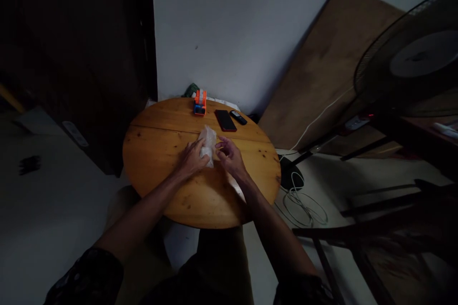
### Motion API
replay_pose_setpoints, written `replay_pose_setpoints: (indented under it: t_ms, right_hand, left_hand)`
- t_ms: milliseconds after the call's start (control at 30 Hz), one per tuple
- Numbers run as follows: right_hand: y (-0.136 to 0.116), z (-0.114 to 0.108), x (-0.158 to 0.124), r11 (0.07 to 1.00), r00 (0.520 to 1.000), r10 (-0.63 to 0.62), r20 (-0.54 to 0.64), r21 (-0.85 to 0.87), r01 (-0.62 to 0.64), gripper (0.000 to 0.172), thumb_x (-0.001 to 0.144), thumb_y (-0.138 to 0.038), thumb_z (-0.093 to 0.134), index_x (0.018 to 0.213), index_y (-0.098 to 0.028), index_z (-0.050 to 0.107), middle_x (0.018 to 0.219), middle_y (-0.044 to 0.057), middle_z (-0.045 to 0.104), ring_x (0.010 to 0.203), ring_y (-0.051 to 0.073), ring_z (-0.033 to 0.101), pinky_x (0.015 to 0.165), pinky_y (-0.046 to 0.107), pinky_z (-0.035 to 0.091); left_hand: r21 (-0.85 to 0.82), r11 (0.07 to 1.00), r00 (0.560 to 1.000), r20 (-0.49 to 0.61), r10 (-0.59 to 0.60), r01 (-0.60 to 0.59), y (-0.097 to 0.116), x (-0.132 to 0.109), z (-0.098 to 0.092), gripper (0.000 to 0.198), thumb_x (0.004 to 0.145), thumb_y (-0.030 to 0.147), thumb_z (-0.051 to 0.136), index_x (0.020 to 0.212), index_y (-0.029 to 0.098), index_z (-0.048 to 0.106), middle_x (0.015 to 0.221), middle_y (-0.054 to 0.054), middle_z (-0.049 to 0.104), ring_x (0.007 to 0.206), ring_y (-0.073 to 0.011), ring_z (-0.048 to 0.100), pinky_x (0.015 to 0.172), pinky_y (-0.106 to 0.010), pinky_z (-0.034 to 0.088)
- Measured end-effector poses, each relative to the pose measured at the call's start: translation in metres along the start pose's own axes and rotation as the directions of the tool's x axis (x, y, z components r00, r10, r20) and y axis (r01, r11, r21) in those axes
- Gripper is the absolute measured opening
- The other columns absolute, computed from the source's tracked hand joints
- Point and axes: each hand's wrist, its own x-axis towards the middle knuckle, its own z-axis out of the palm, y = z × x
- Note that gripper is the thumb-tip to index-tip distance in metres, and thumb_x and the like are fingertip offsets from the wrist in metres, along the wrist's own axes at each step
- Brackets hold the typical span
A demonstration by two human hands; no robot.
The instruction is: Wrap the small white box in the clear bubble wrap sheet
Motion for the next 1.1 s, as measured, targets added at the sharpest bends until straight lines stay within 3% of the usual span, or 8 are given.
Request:
replay_pose_setpoints:
  t_ms: [167,333,500,633,733,833,933,1100]
  right_hand:
    - [0.004,0.001,0.006,0.989,0.997,-0.078,0.008,-0.122,0.079,0.058,0.079,-0.017,0.052,0.138,-0.017,0.052,0.113,0.01,0.072,0.093,0.018,0.065,0.076,0.031,0.051]
    - [0.012,0.005,0.009,0.931,0.973,-0.211,0.091,-0.285,0.229,0.057,0.083,-0.013,0.051,0.14,-0.02,0.054,0.117,0.01,0.074,0.107,0.023,0.066,0.096,0.041,0.05]
    - [0.013,0.009,0.015,0.865,0.967,-0.186,0.176,-0.438,0.246,0.053,0.087,-0.012,0.049,0.139,-0.019,0.057,0.117,0.01,0.075,0.112,0.027,0.066,0.101,0.046,0.048]
    - [0.014,0.01,0.018,0.893,0.975,-0.156,0.159,-0.399,0.208,0.049,0.087,-0.014,0.051,0.134,-0.018,0.061,0.114,0.01,0.076,0.108,0.026,0.068,0.101,0.046,0.048]
    - [0.016,0.007,0.023,0.958,0.996,-0.09,0.02,-0.272,0.092,0.041,0.086,-0.019,0.055,0.125,-0.018,0.065,0.112,0.009,0.075,0.104,0.024,0.068,0.098,0.043,0.051]
    - [0.018,0.001,0.032,0.983,0.979,0.156,-0.133,-0.079,-0.167,0.038,0.082,-0.022,0.061,0.119,-0.017,0.064,0.11,0.008,0.073,0.09,0.02,0.068,0.08,0.034,0.057]
    - [0.02,-0.002,0.045,0.913,0.909,0.407,-0.092,0.072,-0.401,0.039,0.078,-0.024,0.069,0.116,-0.015,0.062,0.092,0.005,0.072,0.074,0.017,0.067,0.054,0.024,0.053]
    - [0.018,0.005,0.066,0.871,0.879,0.477,0.03,0.122,-0.476,0.025,0.072,-0.024,0.077,0.091,-0.014,0.065,0.058,-0.002,0.061,0.046,0.012,0.055,0.035,0.019,0.039]
  left_hand:
    - [-0.057,0.998,0.998,0.053,0.016,-0.013,-0.011,0.004,0.007,0.078,0.077,0.02,0.053,0.153,0.011,0.04,0.136,-0.016,0.062,0.125,-0.0298,0.056,0.11,-0.044,0.043]
    - [-0.139,0.987,0.995,0.055,0.087,-0.079,-0.021,0.006,0.013,0.081,0.078,0.019,0.053,0.156,0.013,0.033,0.141,-0.016,0.059,0.122,-0.0284,0.058,0.109,-0.044,0.044]
    - [0.026,0.991,0.99,-0.047,0.136,-0.135,-0.014,0.002,0.009,0.065,0.076,0.019,0.056,0.141,0.013,0.055,0.145,-0.016,0.056,0.132,-0.0316,0.051,0.114,-0.048,0.038]
    - [0.134,0.976,0.984,-0.023,0.174,-0.17,-0.005,-0.001,0.003,0.042,0.078,0.018,0.054,0.116,0.018,0.072,0.132,-0.01,0.067,0.122,-0.03,0.056,0.108,-0.047,0.042]
    - [0.137,0.974,0.983,-0.01,0.182,-0.179,-0.004,-0.001,0.002,0.04,0.079,0.017,0.054,0.114,0.019,0.073,0.12,-0.008,0.072,0.114,-0.0281,0.059,0.103,-0.044,0.044]
    - [0.13,0.974,0.981,-0.027,0.19,-0.185,-0.005,-0.001,0.004,0.038,0.08,0.017,0.054,0.112,0.017,0.074,0.117,-0.009,0.073,0.114,-0.0278,0.058,0.102,-0.043,0.045]
    - [0.124,0.976,0.982,-0.037,0.184,-0.178,-0.006,-0.001,0.006,0.037,0.079,0.017,0.054,0.11,0.018,0.074,0.116,-0.009,0.073,0.113,-0.0276,0.058,0.102,-0.042,0.046]
    - [0.124,0.973,0.978,-0.044,0.201,-0.195,-0.006,-0.002,0.007,0.038,0.078,0.016,0.053,0.11,0.017,0.074,0.114,-0.009,0.074,0.111,-0.0271,0.059,0.1,-0.042,0.046]
